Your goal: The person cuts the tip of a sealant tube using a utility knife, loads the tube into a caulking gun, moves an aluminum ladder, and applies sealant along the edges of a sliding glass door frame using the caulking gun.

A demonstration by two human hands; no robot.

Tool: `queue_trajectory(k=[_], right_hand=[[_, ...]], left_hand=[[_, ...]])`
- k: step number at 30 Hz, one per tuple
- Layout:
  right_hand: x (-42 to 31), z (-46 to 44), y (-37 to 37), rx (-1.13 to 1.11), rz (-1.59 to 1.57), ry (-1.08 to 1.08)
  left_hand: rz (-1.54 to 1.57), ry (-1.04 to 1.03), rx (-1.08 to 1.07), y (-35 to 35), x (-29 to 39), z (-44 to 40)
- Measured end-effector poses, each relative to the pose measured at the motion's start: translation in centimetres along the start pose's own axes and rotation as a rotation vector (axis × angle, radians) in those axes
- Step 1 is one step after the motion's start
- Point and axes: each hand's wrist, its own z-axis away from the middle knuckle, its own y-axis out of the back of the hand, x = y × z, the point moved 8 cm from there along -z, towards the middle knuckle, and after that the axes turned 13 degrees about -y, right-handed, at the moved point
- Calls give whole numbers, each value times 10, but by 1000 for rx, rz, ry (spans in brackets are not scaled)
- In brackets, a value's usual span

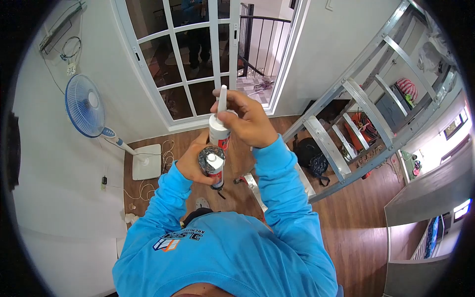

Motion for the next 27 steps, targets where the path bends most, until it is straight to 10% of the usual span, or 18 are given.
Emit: queue_trajectory(k=[12,16,19,22,24,27], right_hand=[[1,4,9,183,356,129],[8,4,7,28,-79,-34],[0,7,9,196,432,132],[14,4,11,56,-54,-54],[0,5,8,112,372,180],[14,2,10,123,198,-49]], left_hand=[[-22,6,22,-4,1,-2],[9,28,7,-6,-3,-2],[-23,17,-5,-8,-7,-3],[-62,32,-12,-10,-9,-1],[-75,54,-21,-10,-11,-2],[-61,58,-33,-12,-11,-5]])
